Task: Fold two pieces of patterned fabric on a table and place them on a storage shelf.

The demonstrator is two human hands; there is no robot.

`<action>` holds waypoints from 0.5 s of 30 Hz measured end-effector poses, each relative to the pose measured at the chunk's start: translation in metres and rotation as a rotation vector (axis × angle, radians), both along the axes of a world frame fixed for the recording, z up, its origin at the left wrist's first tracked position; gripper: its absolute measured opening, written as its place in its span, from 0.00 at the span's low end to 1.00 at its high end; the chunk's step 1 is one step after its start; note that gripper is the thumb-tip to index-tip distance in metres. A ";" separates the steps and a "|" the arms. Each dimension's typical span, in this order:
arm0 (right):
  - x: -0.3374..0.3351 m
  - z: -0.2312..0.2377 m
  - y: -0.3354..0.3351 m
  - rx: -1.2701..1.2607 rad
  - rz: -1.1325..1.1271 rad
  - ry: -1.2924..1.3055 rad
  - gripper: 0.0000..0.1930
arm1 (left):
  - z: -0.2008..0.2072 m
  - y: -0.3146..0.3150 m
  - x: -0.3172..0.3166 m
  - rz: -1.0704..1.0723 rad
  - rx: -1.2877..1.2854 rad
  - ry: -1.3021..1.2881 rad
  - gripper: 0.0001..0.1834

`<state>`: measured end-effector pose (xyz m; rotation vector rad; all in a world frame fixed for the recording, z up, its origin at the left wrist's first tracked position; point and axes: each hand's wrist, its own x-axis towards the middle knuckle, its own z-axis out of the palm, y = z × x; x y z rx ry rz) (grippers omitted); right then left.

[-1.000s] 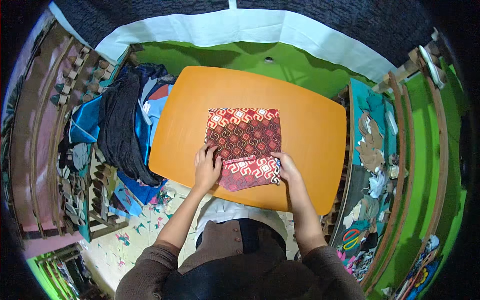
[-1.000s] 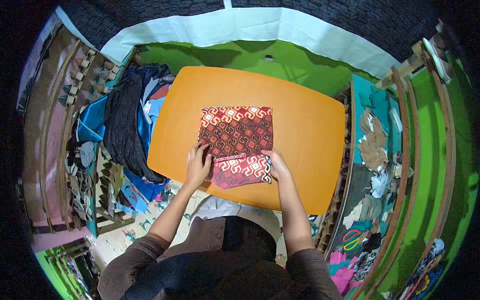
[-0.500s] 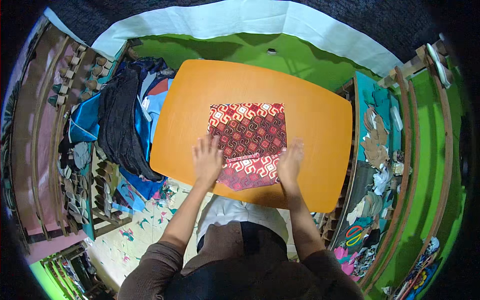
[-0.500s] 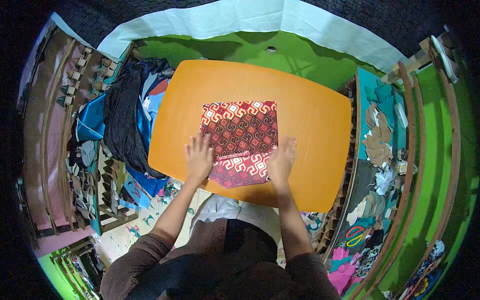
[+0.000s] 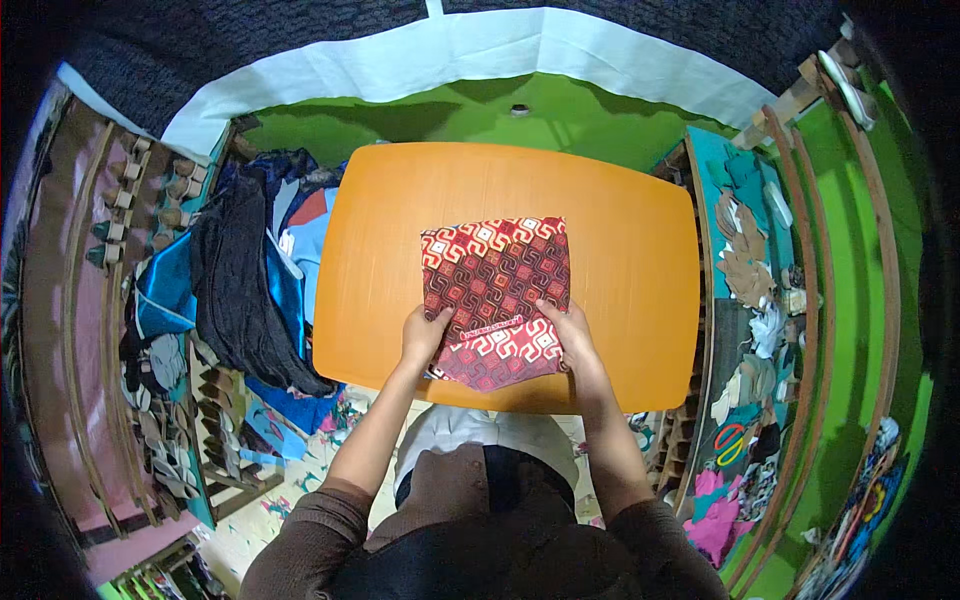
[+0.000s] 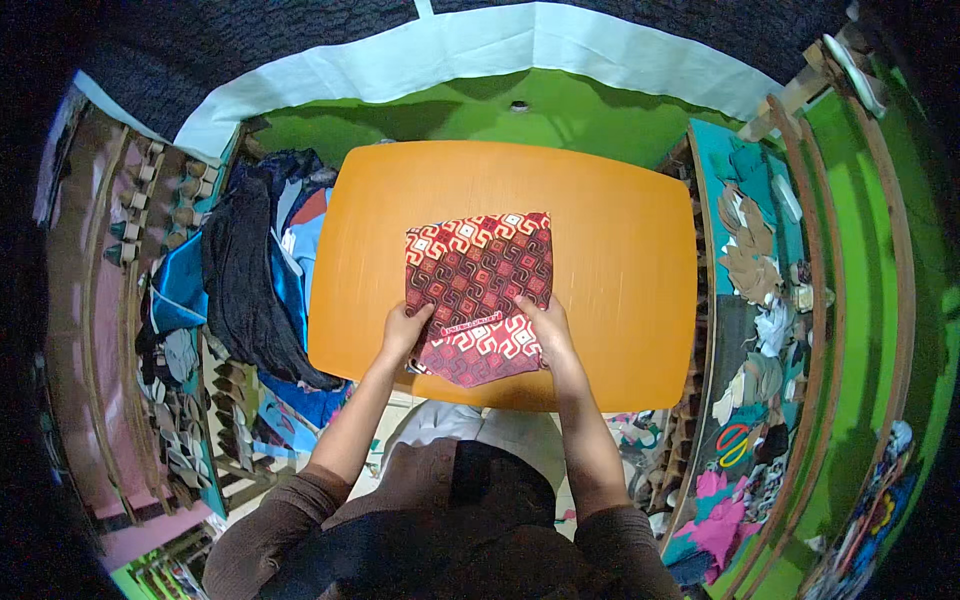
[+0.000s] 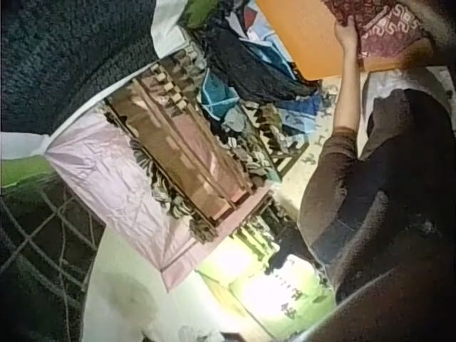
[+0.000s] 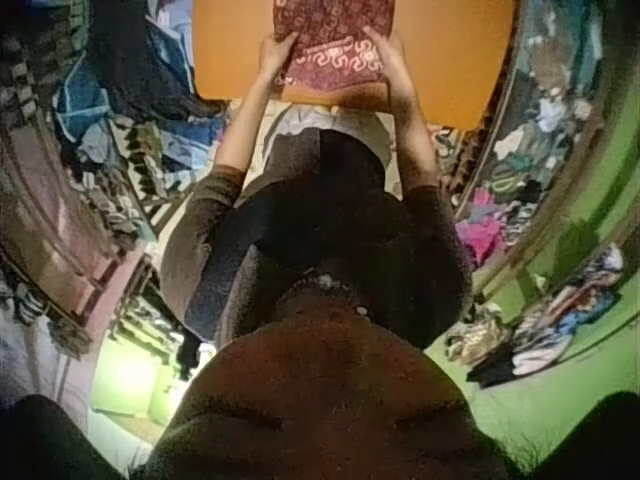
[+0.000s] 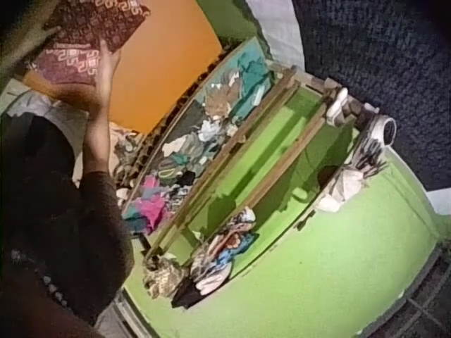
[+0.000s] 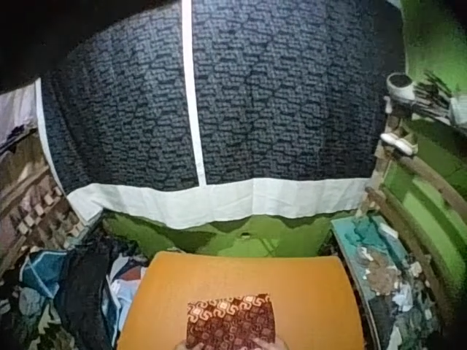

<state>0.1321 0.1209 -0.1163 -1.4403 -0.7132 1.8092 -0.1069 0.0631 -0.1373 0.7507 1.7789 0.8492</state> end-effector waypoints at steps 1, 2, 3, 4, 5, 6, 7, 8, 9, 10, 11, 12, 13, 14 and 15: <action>0.004 0.003 0.001 -0.111 0.039 0.109 0.16 | 0.002 0.001 0.001 -0.020 0.004 -0.002 0.20; 0.007 0.005 0.002 -0.194 0.056 0.165 0.12 | 0.004 0.001 0.003 0.006 0.038 -0.097 0.17; 0.007 0.006 -0.001 -0.189 0.035 0.166 0.12 | 0.006 0.000 0.005 0.031 0.070 -0.193 0.14; 0.006 0.008 -0.003 -0.183 0.046 0.143 0.12 | 0.006 0.000 0.005 -0.036 0.104 -0.104 0.13; 0.003 0.008 -0.003 -0.176 0.064 0.124 0.13 | -0.002 -0.002 0.002 -0.052 0.115 -0.100 0.13; -0.005 0.007 -0.006 -0.130 0.043 0.084 0.13 | -0.009 -0.003 -0.002 -0.047 0.150 -0.060 0.13; -0.009 0.008 -0.010 -0.057 0.037 0.073 0.15 | -0.010 -0.002 -0.003 -0.046 0.183 -0.024 0.13; -0.015 0.009 -0.013 0.015 0.014 0.105 0.15 | -0.011 -0.002 -0.005 -0.067 0.182 -0.154 0.14; -0.021 0.010 -0.016 0.088 -0.009 0.136 0.15 | -0.012 -0.001 -0.007 -0.091 0.189 -0.152 0.14; -0.022 0.005 -0.019 0.028 -0.043 0.241 0.17 | -0.009 0.002 -0.005 -0.102 0.157 -0.154 0.16; -0.026 0.003 -0.019 0.004 -0.059 0.222 0.20 | -0.008 0.003 -0.006 -0.110 0.127 -0.152 0.17; -0.033 0.000 -0.021 0.068 -0.126 0.279 0.20 | -0.007 0.005 -0.008 -0.089 0.091 -0.243 0.18; -0.038 0.000 -0.020 0.136 -0.191 0.334 0.20 | -0.005 0.007 -0.008 -0.115 0.103 -0.241 0.18; -0.040 0.000 -0.019 0.047 -0.206 0.353 0.21 | -0.003 0.009 -0.006 -0.104 0.089 -0.224 0.17; -0.041 0.001 -0.017 0.011 -0.221 0.298 0.21 | -0.001 0.010 -0.005 -0.094 0.077 -0.207 0.17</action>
